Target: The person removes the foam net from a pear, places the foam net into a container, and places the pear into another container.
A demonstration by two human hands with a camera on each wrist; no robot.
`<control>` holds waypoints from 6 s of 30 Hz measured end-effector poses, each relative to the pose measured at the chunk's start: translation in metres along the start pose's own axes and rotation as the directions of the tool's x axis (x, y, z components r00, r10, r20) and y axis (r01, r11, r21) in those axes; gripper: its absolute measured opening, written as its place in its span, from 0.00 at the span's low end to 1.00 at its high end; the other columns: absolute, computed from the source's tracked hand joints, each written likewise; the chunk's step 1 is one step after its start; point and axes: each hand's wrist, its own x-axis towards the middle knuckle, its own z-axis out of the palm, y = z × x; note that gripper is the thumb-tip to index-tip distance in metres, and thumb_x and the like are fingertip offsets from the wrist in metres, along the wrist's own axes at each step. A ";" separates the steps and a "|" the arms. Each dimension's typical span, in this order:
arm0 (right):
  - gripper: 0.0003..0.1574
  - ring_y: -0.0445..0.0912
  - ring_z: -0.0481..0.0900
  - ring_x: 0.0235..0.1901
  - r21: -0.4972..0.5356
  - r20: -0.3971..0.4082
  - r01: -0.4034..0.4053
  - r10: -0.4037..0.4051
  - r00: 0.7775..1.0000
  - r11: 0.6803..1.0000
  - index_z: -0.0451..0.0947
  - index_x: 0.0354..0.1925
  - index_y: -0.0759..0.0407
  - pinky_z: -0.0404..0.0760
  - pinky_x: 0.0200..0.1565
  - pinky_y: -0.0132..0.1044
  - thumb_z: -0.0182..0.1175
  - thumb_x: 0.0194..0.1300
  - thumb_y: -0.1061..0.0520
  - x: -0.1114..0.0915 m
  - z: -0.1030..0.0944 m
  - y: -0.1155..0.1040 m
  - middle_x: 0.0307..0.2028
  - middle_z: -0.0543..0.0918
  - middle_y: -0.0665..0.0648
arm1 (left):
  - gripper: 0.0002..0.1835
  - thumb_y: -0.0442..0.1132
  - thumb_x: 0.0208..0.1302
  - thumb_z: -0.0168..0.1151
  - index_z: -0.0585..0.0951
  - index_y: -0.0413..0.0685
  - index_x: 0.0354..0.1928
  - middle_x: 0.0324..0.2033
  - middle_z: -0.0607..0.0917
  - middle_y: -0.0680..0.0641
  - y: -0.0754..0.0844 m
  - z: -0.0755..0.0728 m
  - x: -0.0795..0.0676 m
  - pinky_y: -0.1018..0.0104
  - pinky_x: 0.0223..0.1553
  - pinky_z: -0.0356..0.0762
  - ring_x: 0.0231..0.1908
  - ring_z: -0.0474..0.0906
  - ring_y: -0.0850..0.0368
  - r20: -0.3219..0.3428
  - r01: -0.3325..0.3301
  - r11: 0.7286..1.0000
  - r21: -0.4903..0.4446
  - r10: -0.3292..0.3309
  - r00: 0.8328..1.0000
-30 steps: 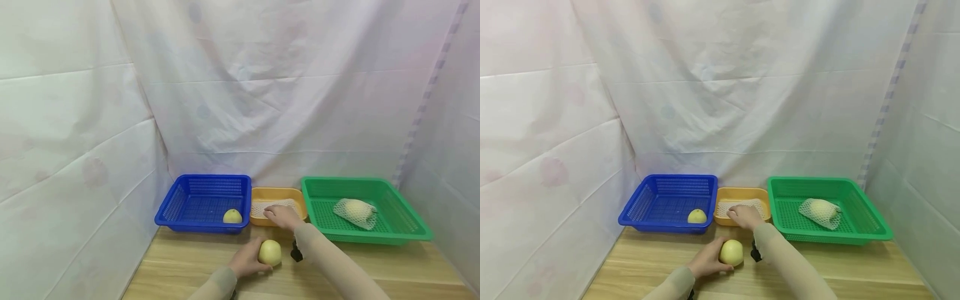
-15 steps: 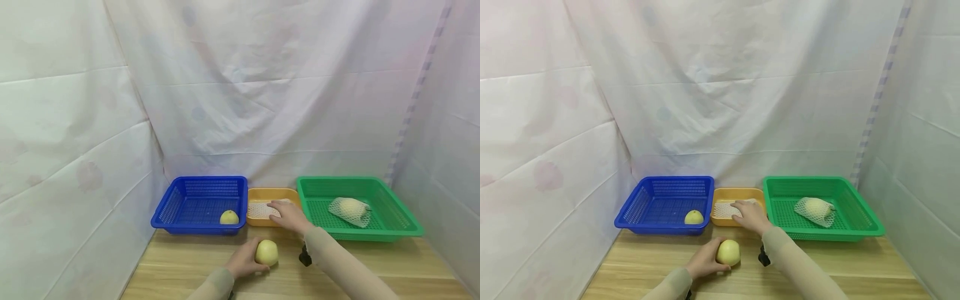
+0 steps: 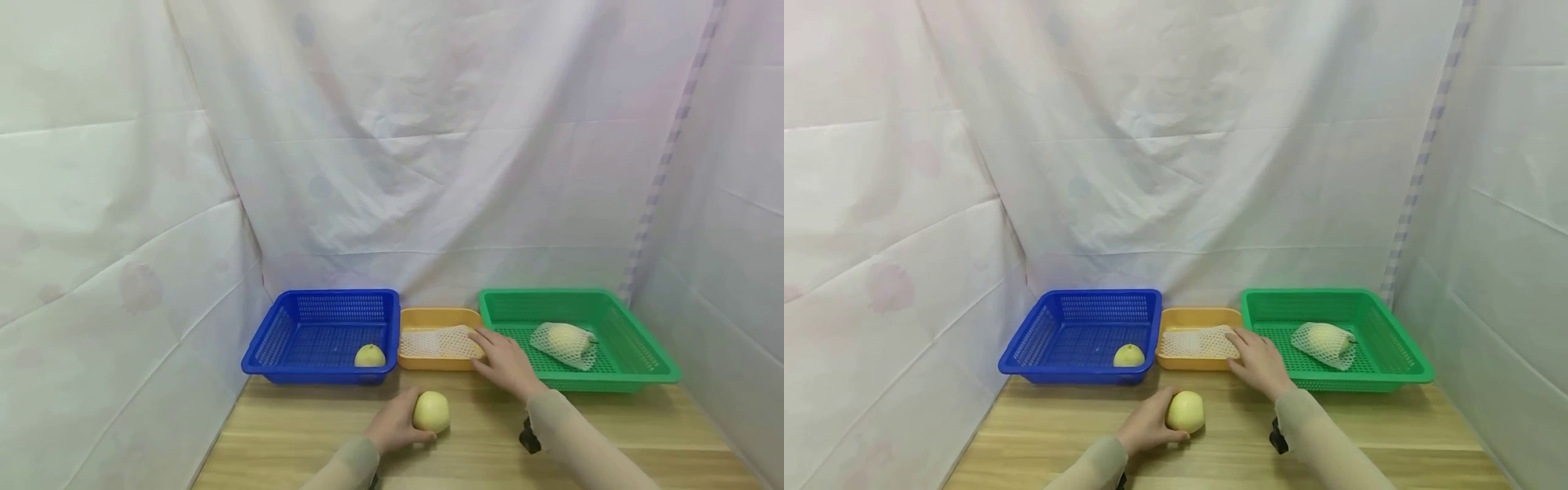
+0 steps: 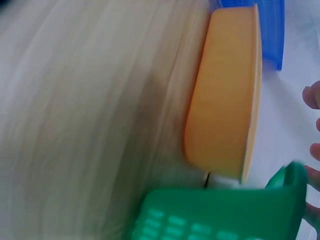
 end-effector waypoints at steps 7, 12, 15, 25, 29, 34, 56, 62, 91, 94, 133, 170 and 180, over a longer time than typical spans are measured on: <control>0.40 0.58 0.69 0.62 -0.021 0.024 -0.086 0.086 0.996 0.996 0.67 0.67 0.57 0.67 0.56 0.62 0.64 0.63 0.42 -0.020 0.000 0.014 0.66 0.69 0.62 | 0.41 0.55 0.42 0.79 0.71 0.54 0.59 0.47 0.79 0.58 -0.002 0.003 -0.001 0.60 0.48 0.76 0.45 0.76 0.63 -0.011 0.002 1.000 0.007 -0.002 1.000; 0.41 0.59 0.68 0.62 -0.047 0.042 -0.137 0.139 0.989 0.989 0.67 0.67 0.58 0.67 0.56 0.63 0.61 0.64 0.39 -0.031 0.002 0.022 0.66 0.68 0.62 | 0.41 0.55 0.41 0.79 0.71 0.54 0.59 0.46 0.78 0.58 -0.002 0.003 -0.001 0.60 0.47 0.76 0.45 0.76 0.63 -0.011 0.003 1.000 0.010 -0.003 1.000; 0.43 0.59 0.69 0.62 -0.065 0.054 -0.160 0.164 0.985 0.985 0.67 0.67 0.60 0.66 0.56 0.63 0.56 0.66 0.33 -0.036 0.001 0.024 0.66 0.69 0.62 | 0.41 0.55 0.41 0.79 0.71 0.54 0.58 0.46 0.78 0.59 -0.002 0.003 -0.001 0.60 0.47 0.76 0.44 0.76 0.63 -0.012 0.004 1.000 0.003 -0.004 1.000; 0.37 0.58 0.75 0.55 -0.142 -0.012 -0.152 0.152 0.988 0.978 0.74 0.60 0.61 0.70 0.50 0.58 0.59 0.65 0.37 -0.052 0.005 0.023 0.58 0.77 0.61 | 0.40 0.55 0.41 0.79 0.72 0.55 0.58 0.46 0.78 0.59 -0.001 0.003 -0.001 0.59 0.46 0.76 0.44 0.76 0.63 -0.013 0.018 1.000 -0.006 -0.018 1.000; 0.31 0.57 0.77 0.51 -0.172 -0.057 -0.130 0.122 0.991 0.976 0.79 0.54 0.61 0.71 0.46 0.56 0.61 0.64 0.39 -0.057 0.008 0.023 0.54 0.79 0.61 | 0.39 0.56 0.41 0.79 0.72 0.56 0.57 0.45 0.78 0.59 -0.003 0.005 -0.002 0.60 0.45 0.77 0.44 0.76 0.64 -0.025 0.007 1.000 0.004 -0.007 1.000; 0.25 0.56 0.79 0.45 -0.209 -0.093 -0.105 0.087 0.992 0.972 0.80 0.47 0.59 0.72 0.42 0.53 0.61 0.64 0.40 -0.060 0.009 0.023 0.47 0.81 0.59 | 0.39 0.55 0.40 0.79 0.72 0.56 0.56 0.45 0.78 0.59 -0.003 0.005 -0.001 0.60 0.45 0.77 0.43 0.76 0.64 -0.030 0.007 1.000 0.004 -0.007 1.000; 0.21 0.51 0.76 0.29 -0.253 -0.216 -0.049 -0.007 0.976 0.966 0.78 0.35 0.55 0.66 0.30 0.43 0.64 0.59 0.40 -0.057 0.023 0.026 0.30 0.81 0.54 | 0.42 0.55 0.41 0.79 0.72 0.54 0.59 0.48 0.78 0.58 -0.004 0.003 -0.004 0.58 0.47 0.76 0.46 0.76 0.62 -0.026 0.030 0.999 -0.032 -0.031 0.999; 0.21 0.53 0.77 0.30 -0.248 -0.226 -0.065 0.007 0.974 0.967 0.78 0.35 0.56 0.67 0.31 0.46 0.64 0.59 0.40 -0.061 0.023 0.030 0.30 0.80 0.55 | 0.44 0.55 0.41 0.79 0.71 0.52 0.62 0.51 0.78 0.56 0.000 0.001 -0.002 0.58 0.49 0.76 0.48 0.76 0.61 -0.020 0.002 1.000 -0.023 -0.002 1.000; 0.20 0.51 0.74 0.26 -0.237 -0.267 -0.076 0.010 0.964 0.969 0.76 0.30 0.54 0.66 0.30 0.46 0.62 0.60 0.39 -0.064 0.024 0.032 0.27 0.78 0.54 | 0.45 0.52 0.42 0.79 0.70 0.49 0.63 0.53 0.77 0.55 0.010 -0.022 -0.017 0.60 0.52 0.74 0.52 0.75 0.61 -0.004 -0.076 0.997 0.000 0.076 0.997; 0.19 0.51 0.74 0.26 -0.239 -0.262 -0.080 0.015 0.965 0.968 0.76 0.30 0.54 0.65 0.30 0.45 0.62 0.60 0.40 -0.063 0.024 0.031 0.26 0.78 0.53 | 0.45 0.53 0.42 0.79 0.70 0.49 0.63 0.53 0.78 0.55 0.011 -0.025 -0.019 0.59 0.53 0.74 0.52 0.75 0.61 -0.012 -0.081 0.997 0.010 0.081 0.997; 0.23 0.52 0.73 0.28 -0.237 -0.254 -0.096 0.033 0.967 0.967 0.79 0.33 0.56 0.64 0.29 0.44 0.58 0.62 0.38 -0.062 0.024 0.031 0.29 0.76 0.54 | 0.46 0.50 0.39 0.80 0.70 0.48 0.62 0.54 0.78 0.52 0.031 -0.080 -0.019 0.58 0.52 0.75 0.52 0.76 0.59 -0.066 -0.143 0.987 0.073 0.148 0.987; 0.21 0.52 0.73 0.26 -0.238 -0.271 -0.098 0.031 0.962 0.966 0.80 0.32 0.55 0.66 0.29 0.46 0.60 0.60 0.39 -0.062 0.022 0.031 0.29 0.81 0.54 | 0.46 0.54 0.43 0.77 0.68 0.51 0.65 0.54 0.77 0.54 0.029 -0.122 -0.001 0.56 0.46 0.78 0.48 0.76 0.58 -0.081 -0.114 0.983 0.145 0.127 0.989; 0.22 0.53 0.72 0.25 -0.237 -0.297 -0.076 0.002 0.955 0.969 0.78 0.31 0.55 0.66 0.28 0.46 0.57 0.62 0.38 -0.061 0.024 0.030 0.27 0.80 0.55 | 0.46 0.57 0.44 0.76 0.68 0.50 0.65 0.54 0.77 0.51 0.018 -0.126 -0.002 0.56 0.47 0.77 0.49 0.75 0.57 -0.078 -0.077 0.982 0.172 0.091 0.993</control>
